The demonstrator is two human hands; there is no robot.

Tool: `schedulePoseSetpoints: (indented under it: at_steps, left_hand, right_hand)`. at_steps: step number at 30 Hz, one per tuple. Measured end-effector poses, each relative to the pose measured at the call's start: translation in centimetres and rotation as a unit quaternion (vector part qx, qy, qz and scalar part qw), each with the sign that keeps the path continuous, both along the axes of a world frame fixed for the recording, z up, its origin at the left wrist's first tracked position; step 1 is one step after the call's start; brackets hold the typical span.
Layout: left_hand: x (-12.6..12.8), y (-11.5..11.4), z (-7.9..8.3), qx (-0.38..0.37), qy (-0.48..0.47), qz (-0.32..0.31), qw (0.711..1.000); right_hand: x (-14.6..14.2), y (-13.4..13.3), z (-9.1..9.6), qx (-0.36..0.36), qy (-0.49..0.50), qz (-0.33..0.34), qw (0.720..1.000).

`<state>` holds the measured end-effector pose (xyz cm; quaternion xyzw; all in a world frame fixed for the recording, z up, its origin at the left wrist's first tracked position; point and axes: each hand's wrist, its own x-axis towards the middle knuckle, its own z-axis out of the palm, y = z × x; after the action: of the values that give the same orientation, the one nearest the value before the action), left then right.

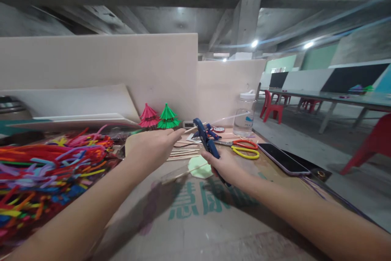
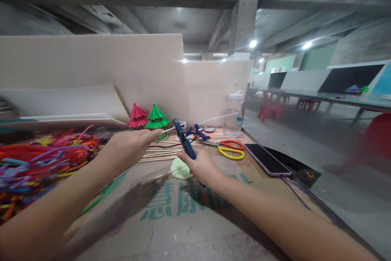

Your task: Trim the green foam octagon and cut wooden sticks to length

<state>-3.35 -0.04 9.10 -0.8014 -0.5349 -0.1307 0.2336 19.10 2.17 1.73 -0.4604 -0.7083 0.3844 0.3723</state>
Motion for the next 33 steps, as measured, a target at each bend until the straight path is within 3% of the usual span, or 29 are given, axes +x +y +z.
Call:
schedulePoseSetpoints:
  at_steps: [10,16,19,22,26,33]
  left_hand:
    - [0.3,0.0,-0.3,0.026,0.038,0.017,0.999]
    - [0.2,0.3,-0.7,0.063,0.05,-0.012,0.997]
    - [0.0,0.6,-0.6,0.07,-0.019,-0.013,0.997]
    - [-0.1,0.6,-0.2,0.028,-0.124,-0.022,0.992]
    - [0.2,0.3,0.3,-0.049,-0.222,-0.089,0.97]
    - [0.9,-0.5,0.5,-0.111,-0.33,-0.209,0.914]
  right_hand:
    - [0.1,0.3,-0.4,0.027,-0.003,-0.012,1.0]
    - [0.5,1.5,-0.8,0.13,-0.004,-0.045,0.99]
    - [1.1,2.2,-0.8,0.142,0.003,-0.064,0.988]
    - [2.0,2.9,-0.4,0.169,0.016,-0.079,0.982]
    - [3.4,4.0,0.2,0.225,0.015,-0.091,0.97]
    - [4.7,5.5,1.0,0.263,-0.008,-0.11,0.958]
